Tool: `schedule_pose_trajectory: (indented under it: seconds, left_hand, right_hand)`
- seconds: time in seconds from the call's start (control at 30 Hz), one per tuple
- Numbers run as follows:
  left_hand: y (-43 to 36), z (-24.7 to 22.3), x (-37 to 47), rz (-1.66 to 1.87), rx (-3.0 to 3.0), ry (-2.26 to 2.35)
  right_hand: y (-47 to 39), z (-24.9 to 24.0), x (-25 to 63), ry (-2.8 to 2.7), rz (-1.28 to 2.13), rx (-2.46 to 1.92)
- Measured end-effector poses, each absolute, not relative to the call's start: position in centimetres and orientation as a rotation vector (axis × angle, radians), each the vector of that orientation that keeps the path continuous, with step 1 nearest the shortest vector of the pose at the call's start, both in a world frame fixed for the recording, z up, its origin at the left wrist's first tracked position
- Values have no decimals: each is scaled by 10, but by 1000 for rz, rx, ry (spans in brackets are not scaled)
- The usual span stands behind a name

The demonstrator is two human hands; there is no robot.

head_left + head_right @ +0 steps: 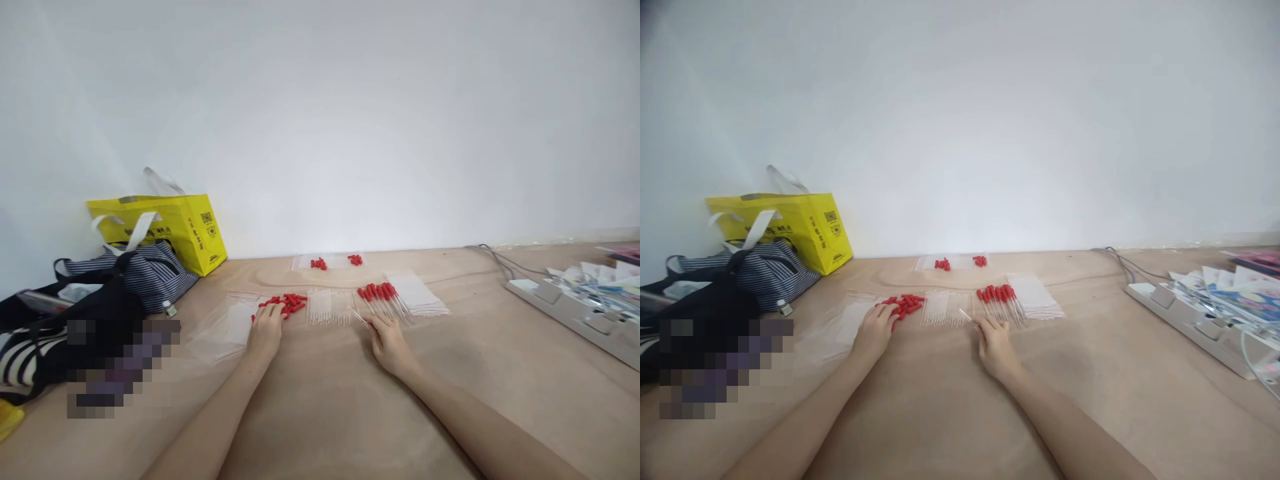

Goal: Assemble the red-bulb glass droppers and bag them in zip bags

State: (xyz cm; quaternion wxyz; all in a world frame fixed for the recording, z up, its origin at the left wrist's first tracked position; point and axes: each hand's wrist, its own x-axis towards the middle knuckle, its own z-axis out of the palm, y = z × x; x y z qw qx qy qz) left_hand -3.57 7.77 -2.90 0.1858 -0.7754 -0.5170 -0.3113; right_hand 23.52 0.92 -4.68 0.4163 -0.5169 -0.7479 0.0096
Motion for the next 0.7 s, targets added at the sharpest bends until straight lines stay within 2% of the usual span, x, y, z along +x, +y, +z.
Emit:
schedule_pose_trajectory:
  seconds: [0.37,0.6,0.7]
  left_hand:
    - [69,-17,-33,-964,-2172,-1442]
    - [31,-25,8,-1054,-2792,-1380]
    - [21,-25,21,-1075,-2887,-1387]
  right_hand:
    - [9,-45,233,-1921,96,-1315]
    - [2,-40,227,-1985,118,-1278]
    - [-3,-38,222,-2061,105,-1255]
